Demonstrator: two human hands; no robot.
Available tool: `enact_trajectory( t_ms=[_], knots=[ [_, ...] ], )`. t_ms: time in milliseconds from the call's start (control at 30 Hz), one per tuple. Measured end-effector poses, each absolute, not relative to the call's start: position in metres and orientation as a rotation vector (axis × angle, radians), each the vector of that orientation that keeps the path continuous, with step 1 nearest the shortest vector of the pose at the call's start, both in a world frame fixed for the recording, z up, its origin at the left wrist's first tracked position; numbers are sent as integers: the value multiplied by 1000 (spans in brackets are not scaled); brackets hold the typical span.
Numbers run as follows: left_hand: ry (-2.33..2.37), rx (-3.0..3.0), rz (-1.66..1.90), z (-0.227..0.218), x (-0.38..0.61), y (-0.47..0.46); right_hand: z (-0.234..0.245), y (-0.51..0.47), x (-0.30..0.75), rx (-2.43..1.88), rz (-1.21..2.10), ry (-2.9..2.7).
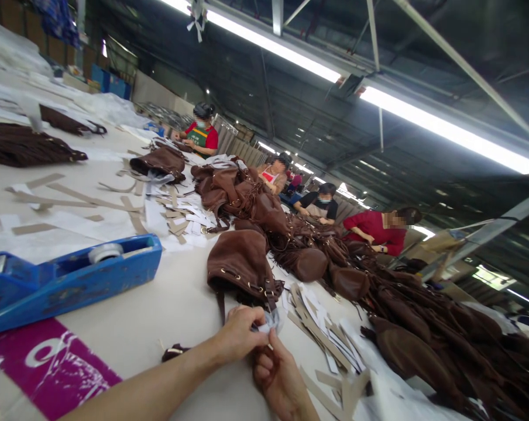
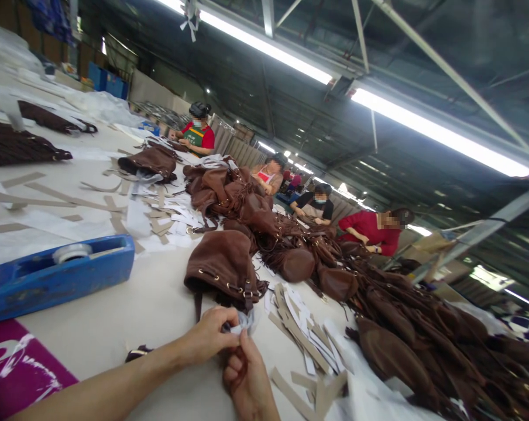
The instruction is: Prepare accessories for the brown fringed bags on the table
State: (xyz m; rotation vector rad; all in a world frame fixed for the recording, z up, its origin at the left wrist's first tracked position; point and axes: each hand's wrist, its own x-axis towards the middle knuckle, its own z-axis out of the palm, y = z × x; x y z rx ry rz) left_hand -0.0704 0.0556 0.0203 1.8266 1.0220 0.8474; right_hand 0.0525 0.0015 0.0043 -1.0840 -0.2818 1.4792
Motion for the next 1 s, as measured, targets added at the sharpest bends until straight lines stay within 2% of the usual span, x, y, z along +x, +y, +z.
enact_trajectory(
  t_ms=[233, 733, 1000],
  knots=[
    [1044, 1595, 935, 21, -70, 54, 0, 5, 51, -947, 1448, -238],
    [1169, 1953, 1084, 17, -64, 51, -11, 6, 60, -979, 1429, -322],
    [908, 2133, 1212, 21, -61, 45, -5, 7, 55, -1015, 1455, -374]
  ],
)
